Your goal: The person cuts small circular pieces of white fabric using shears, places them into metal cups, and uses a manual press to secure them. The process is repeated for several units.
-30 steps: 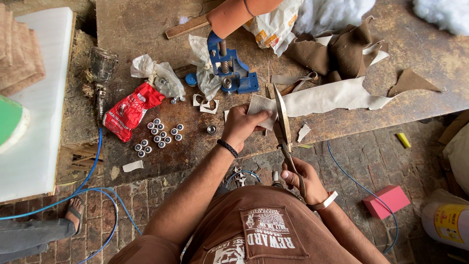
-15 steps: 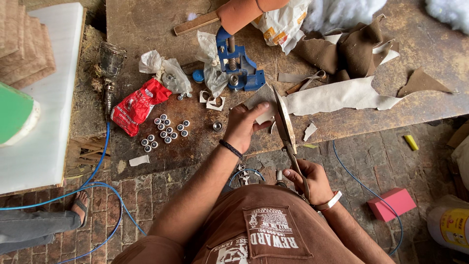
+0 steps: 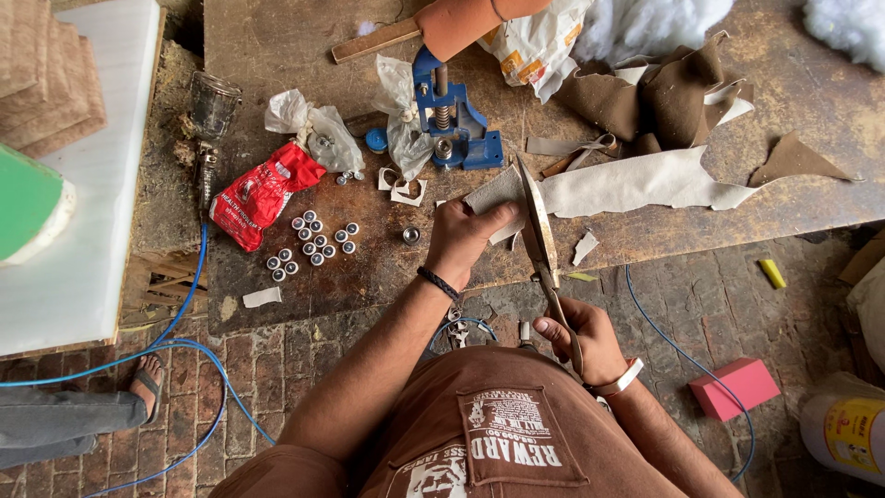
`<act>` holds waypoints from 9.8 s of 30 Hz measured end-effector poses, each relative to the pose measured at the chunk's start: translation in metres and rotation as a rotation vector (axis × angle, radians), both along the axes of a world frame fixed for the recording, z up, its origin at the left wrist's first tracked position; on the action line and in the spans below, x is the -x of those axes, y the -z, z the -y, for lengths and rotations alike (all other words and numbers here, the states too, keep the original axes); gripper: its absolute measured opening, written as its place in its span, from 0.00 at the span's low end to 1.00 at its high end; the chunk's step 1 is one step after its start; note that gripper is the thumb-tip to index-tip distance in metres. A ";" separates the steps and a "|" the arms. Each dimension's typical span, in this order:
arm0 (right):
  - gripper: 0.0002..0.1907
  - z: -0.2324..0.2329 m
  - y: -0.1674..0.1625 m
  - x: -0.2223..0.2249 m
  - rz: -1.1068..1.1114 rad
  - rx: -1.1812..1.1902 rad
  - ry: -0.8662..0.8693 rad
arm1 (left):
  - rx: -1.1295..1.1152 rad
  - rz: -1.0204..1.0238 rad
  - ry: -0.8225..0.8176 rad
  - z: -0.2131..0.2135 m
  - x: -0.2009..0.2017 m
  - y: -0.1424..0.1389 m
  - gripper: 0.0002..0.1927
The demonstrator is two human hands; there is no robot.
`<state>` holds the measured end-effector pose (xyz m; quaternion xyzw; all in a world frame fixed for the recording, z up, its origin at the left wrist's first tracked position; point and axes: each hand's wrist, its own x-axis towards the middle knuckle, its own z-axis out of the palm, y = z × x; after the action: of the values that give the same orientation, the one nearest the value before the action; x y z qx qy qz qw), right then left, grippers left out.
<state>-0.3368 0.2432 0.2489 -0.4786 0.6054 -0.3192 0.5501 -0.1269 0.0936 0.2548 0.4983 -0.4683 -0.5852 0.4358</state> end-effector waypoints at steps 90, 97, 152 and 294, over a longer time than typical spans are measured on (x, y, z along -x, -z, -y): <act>0.19 0.038 -0.001 -0.016 0.050 0.114 -0.103 | -0.017 -0.423 -0.184 -0.002 -0.019 -0.016 0.12; 0.19 0.037 -0.002 -0.009 -0.100 0.165 -0.140 | -0.053 -0.531 -0.229 0.005 -0.022 -0.023 0.10; 0.20 0.047 -0.012 -0.012 -0.145 0.142 -0.220 | 0.005 -0.440 -0.337 0.012 -0.036 -0.023 0.18; 0.19 0.147 0.178 -0.008 -0.801 0.241 -0.143 | -0.350 0.019 -0.466 0.006 -0.138 0.191 0.14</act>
<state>-0.3291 0.0960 0.0712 -0.6664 0.6949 -0.1377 0.2324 0.0112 0.0871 0.0640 0.6654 -0.2371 -0.5365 0.4616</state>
